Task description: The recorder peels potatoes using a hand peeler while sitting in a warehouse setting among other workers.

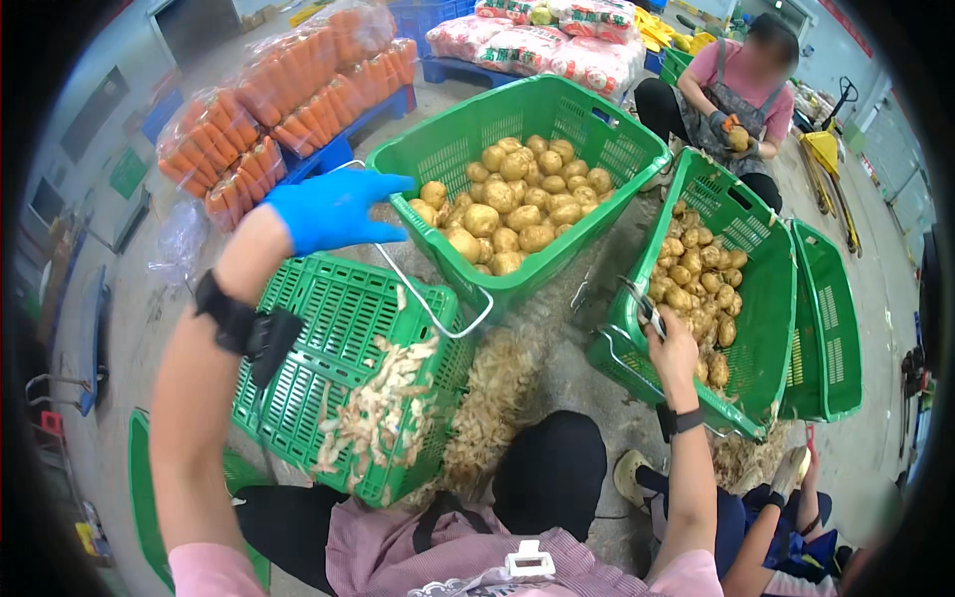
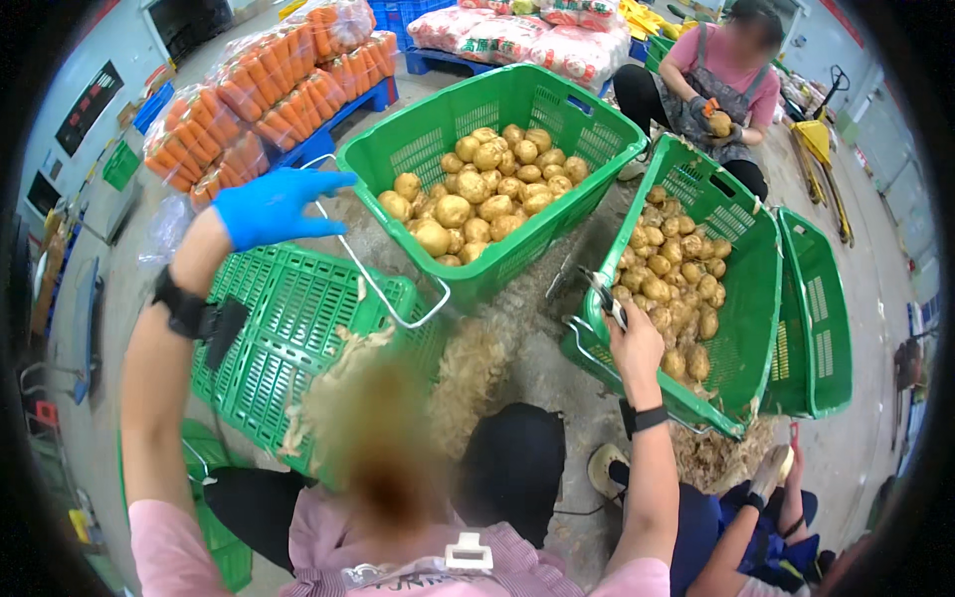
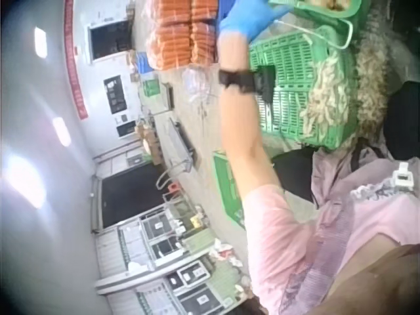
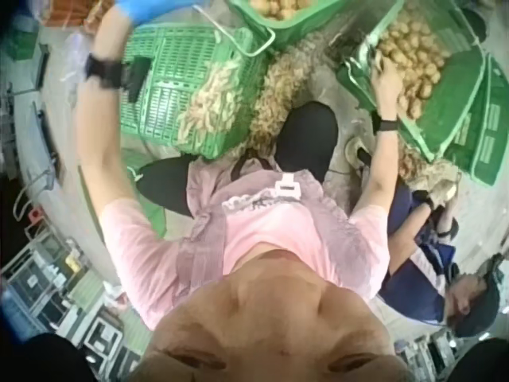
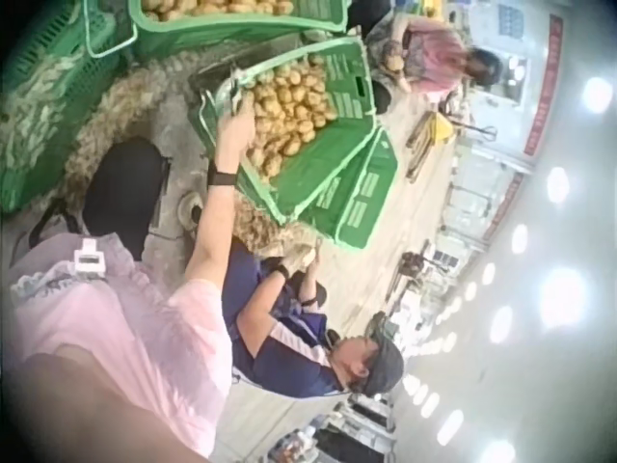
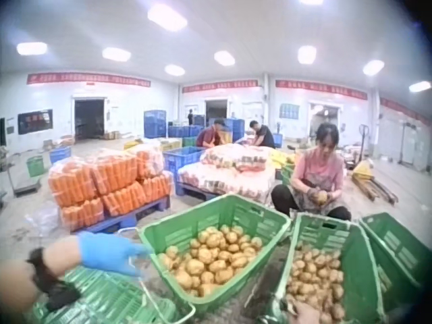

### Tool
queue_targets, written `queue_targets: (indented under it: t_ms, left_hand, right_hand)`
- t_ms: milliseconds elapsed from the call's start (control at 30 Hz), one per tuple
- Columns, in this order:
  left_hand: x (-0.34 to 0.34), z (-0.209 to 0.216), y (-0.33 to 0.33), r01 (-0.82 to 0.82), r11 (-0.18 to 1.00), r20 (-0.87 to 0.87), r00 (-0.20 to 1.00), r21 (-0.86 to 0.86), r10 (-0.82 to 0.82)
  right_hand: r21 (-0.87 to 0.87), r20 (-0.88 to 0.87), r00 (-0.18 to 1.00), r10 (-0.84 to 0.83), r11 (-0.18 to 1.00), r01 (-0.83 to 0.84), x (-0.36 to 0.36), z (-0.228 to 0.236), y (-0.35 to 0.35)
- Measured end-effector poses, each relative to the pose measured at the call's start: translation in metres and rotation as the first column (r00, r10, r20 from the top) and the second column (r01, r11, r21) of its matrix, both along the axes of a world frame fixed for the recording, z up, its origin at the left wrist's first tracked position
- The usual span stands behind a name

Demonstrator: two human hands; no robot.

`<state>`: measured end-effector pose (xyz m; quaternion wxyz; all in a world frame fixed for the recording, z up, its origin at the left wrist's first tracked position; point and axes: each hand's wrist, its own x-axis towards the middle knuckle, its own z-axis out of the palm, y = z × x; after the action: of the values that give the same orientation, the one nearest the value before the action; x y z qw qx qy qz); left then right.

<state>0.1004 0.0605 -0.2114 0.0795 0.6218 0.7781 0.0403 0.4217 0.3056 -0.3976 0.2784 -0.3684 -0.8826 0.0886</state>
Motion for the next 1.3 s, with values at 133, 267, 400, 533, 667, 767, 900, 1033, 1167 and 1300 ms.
queue_targets:
  t_ms: [133,267,400,533,667,767,900,1033,1167,1300]
  left_hand:
    - [-0.019,-0.056,0.061,-0.099,0.995,0.068,0.993,-0.011,0.099]
    - [-0.039,-0.120,0.091,-0.068,0.994,0.013,0.998,0.081,0.067]
    - [-0.046,-0.151,0.119,-0.067,0.959,0.000,0.998,-0.274,0.070]
    - [-0.048,-0.156,0.153,-0.049,0.817,0.040,0.995,-0.575,0.088]
    - [-0.057,-0.183,0.178,-0.043,0.756,-0.015,0.999,-0.653,0.044]
    - [-0.055,-0.211,0.193,-0.032,0.679,-0.032,0.999,-0.733,0.013]
    - [-0.054,-0.246,0.203,-0.031,0.513,-0.060,0.997,-0.858,-0.040]
    - [-0.057,-0.261,0.216,-0.031,0.479,-0.044,0.999,-0.877,-0.017]
    - [-0.071,-0.286,0.202,-0.023,0.550,-0.046,0.999,-0.835,-0.028]
    - [-0.070,-0.284,0.206,-0.044,0.542,-0.059,0.998,-0.839,-0.009]
  right_hand:
    - [0.012,-0.080,0.994,-0.074,0.997,0.075,0.013,-0.020,0.006]
    - [-0.146,-0.239,0.963,-0.126,0.985,0.093,0.014,-0.033,0.007]
    - [-0.079,-0.082,0.991,-0.103,0.992,0.097,0.017,-0.031,-0.002]
    - [-0.263,-0.132,0.953,-0.271,0.937,0.230,0.027,-0.039,-0.001]
    - [-0.277,-0.100,0.949,-0.298,0.925,0.261,0.023,-0.036,-0.003]
    - [-0.274,-0.087,0.957,-0.277,0.930,0.245,0.022,-0.030,-0.007]
    - [-0.308,-0.048,0.965,-0.258,0.923,0.231,0.028,-0.031,-0.007]
    - [-0.173,-0.033,0.991,-0.126,0.978,0.119,0.024,-0.034,0.010]
    - [-0.188,0.009,0.987,-0.159,0.969,0.158,0.032,-0.040,0.009]
    - [-0.201,-0.022,0.990,-0.140,0.971,0.133,0.031,-0.034,0.008]
